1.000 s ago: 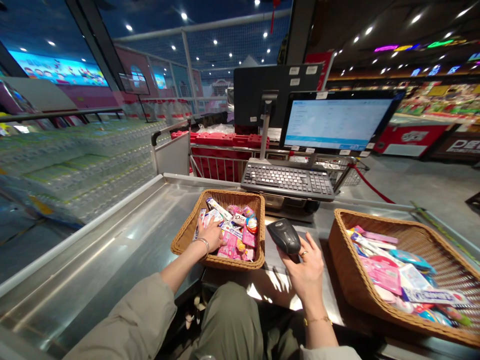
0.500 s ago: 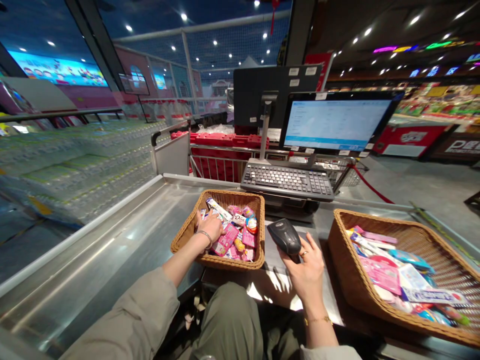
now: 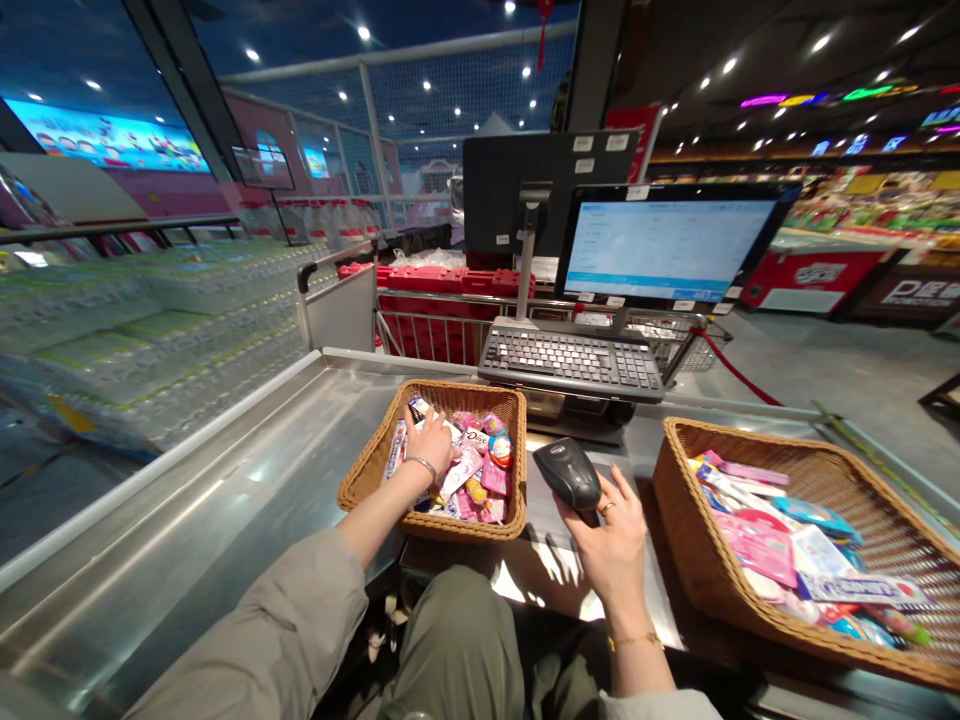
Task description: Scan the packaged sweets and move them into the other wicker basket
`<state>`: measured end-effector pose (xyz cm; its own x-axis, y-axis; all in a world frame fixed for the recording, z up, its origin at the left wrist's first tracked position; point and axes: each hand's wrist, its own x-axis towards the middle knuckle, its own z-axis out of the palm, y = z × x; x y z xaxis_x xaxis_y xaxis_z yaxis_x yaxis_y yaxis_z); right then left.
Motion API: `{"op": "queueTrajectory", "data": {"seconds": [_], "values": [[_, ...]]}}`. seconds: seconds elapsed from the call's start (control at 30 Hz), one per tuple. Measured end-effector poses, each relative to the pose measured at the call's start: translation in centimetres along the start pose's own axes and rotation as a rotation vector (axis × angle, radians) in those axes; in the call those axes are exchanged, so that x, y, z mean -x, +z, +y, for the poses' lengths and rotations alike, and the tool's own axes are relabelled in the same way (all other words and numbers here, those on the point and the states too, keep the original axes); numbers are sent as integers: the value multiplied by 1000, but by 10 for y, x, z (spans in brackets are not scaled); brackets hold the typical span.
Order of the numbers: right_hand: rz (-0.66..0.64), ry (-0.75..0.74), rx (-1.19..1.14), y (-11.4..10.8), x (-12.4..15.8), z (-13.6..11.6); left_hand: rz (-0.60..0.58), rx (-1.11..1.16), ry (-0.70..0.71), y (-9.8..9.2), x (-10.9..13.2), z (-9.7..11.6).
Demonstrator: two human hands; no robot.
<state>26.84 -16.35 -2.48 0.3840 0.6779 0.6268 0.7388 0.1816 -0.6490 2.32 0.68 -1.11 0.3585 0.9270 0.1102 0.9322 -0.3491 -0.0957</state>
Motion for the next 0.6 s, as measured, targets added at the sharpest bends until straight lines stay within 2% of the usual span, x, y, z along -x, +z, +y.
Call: {"op": "queueTrajectory", "data": {"seconds": [0.17, 0.4, 0.6], "values": [[8, 3, -4, 1, 0, -1, -73, -161, 57, -7, 18, 13], [15, -10, -1, 0, 2, -1, -251, -269, 52, 5, 21, 16], [28, -11, 7, -1, 1, -1, -235, -252, 80, 11, 20, 18]]}}
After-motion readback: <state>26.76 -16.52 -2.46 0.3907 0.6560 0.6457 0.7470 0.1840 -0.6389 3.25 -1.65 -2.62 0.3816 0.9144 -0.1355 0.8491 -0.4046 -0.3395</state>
